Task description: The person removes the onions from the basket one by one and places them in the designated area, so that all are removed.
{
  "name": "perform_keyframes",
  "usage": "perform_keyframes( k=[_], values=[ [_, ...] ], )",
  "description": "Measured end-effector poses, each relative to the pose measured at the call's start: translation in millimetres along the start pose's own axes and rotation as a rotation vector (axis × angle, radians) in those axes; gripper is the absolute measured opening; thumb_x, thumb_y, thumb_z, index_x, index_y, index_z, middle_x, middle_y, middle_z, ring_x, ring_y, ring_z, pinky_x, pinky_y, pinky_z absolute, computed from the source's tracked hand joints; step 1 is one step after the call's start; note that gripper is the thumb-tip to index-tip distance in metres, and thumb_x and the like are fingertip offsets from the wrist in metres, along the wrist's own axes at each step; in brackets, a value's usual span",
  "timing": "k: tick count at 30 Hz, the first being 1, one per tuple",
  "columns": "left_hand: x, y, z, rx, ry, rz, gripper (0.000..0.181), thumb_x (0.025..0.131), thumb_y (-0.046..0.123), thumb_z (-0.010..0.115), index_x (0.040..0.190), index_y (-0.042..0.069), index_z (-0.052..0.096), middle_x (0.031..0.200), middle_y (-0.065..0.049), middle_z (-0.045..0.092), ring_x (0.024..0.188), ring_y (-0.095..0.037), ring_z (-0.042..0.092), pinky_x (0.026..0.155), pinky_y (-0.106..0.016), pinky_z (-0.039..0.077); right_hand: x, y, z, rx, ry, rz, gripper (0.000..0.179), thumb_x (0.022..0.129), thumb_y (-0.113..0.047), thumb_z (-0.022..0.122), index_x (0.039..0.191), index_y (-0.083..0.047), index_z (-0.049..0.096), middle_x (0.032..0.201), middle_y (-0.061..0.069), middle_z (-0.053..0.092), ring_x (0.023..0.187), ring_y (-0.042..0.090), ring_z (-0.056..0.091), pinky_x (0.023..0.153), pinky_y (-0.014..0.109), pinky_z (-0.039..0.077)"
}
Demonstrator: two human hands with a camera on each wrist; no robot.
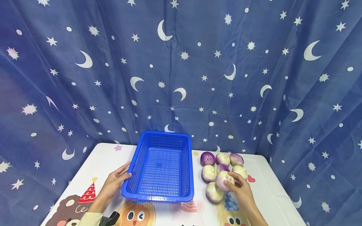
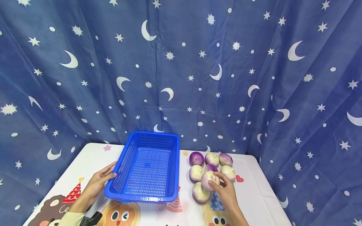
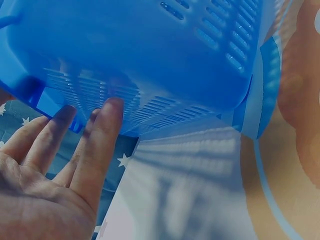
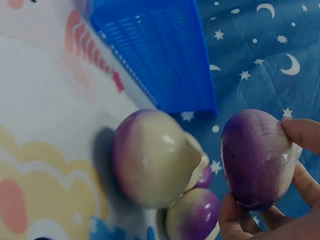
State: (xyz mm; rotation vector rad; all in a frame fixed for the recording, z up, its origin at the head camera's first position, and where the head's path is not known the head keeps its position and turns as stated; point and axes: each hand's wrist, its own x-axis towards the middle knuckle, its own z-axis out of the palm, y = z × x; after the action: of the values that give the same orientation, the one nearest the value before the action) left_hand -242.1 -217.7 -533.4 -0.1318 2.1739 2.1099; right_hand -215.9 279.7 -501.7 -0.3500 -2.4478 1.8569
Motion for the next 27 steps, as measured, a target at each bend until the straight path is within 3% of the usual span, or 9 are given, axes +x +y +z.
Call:
perform_keyframes(
  k=[5, 18, 27],
  values=[
    [-0.5, -0.7, 0.7, 0.016, 0.009, -0.001, 0.064, 0.095, 0.022, 0.062, 0.153, 0.017, 0.036, 0.155, -0.018, 0.040, 0.126, -0.023, 0.059, 0.094, -0.034, 0.054, -2.0, 13.4, -7.0, -0.029, 0.014, 0.046, 0.061, 0.085, -0.033, 0.076, 0.138, -0.016, 0.054, 0.133, -0.006, 0.052, 0.101, 0.002, 0.056, 0.081, 0.017, 0.051],
    [-2.6, -2.1, 1.0, -0.006, -0.007, 0.003, 0.065, 0.095, 0.019, 0.061, 0.153, 0.015, 0.035, 0.155, -0.020, 0.038, 0.110, -0.004, 0.064, 0.087, -0.030, 0.056, -3.8, 24.8, -15.9, -0.025, 0.045, 0.081, 0.059, 0.086, -0.029, 0.074, 0.139, -0.014, 0.052, 0.124, -0.009, 0.055, 0.096, 0.001, 0.057, 0.080, 0.019, 0.052],
    [-2.8, -1.5, 1.4, -0.008, -0.002, 0.004, 0.065, 0.095, 0.021, 0.062, 0.153, 0.015, 0.035, 0.156, -0.020, 0.037, 0.108, 0.000, 0.063, 0.086, -0.028, 0.055, -3.8, 32.8, -24.7, -0.068, 0.023, 0.106, 0.062, 0.089, -0.033, 0.071, 0.142, -0.013, 0.045, 0.146, 0.008, 0.043, 0.104, 0.006, 0.052, 0.082, 0.017, 0.049]
  ],
)
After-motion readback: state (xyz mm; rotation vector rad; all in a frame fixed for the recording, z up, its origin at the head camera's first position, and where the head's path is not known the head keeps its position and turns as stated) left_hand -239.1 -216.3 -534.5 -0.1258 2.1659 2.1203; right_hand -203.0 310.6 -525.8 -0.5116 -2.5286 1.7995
